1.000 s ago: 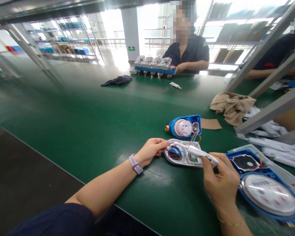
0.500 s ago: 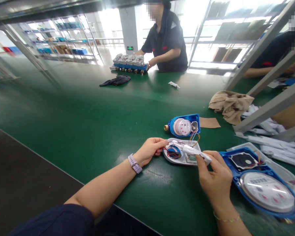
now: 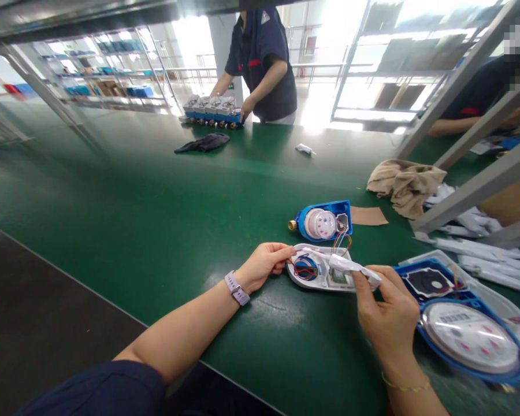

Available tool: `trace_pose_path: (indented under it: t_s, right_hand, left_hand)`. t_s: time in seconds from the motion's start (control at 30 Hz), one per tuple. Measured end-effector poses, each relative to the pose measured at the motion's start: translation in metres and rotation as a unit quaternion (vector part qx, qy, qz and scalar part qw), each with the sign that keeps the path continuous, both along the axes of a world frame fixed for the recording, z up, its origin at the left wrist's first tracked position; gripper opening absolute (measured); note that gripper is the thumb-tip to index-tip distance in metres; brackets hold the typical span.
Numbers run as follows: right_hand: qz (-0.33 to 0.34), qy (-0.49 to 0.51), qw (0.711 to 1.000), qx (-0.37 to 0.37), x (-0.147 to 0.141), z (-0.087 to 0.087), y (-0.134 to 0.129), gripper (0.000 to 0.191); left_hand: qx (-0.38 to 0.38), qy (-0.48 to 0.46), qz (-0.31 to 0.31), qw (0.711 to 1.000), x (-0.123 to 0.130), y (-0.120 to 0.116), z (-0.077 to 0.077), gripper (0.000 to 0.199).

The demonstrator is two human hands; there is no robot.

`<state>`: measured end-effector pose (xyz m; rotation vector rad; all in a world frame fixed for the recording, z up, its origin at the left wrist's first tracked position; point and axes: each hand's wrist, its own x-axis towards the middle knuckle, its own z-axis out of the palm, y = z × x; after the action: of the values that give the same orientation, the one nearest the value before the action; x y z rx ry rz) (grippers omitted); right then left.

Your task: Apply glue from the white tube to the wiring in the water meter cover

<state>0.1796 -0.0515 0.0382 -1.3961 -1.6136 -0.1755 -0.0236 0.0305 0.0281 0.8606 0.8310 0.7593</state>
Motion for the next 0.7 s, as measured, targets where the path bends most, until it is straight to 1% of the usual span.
trace_pose_path:
  t_s: [0.33,0.47,0.6,0.7]
  right_hand:
    - [0.017,0.012,1.000,0.004,-0.0035,0.0004,-0.0009,0.008]
    - [0.008,0.010,1.000,0.003,-0.0042,0.0005,-0.0011,0.010]
    - [0.013,0.021,1.000,0.002,-0.0054,0.0010,-0.0010,0.011]
    - [-0.001,0.026,1.000,-0.013,-0.0035,0.0014,-0.0007,0.013]
  left_hand:
    - [0.005,0.005,-0.003,1.000,-0.0012,-0.0004,0.0002,0.041]
    - [0.006,0.009,0.001,1.000,-0.0008,-0.0008,0.0004,0.041]
    - [0.009,0.010,-0.002,1.000,-0.0001,-0.0009,0.0011,0.041]
    - [0.015,0.020,0.000,1.000,-0.0001,-0.0006,0.0006,0.042]
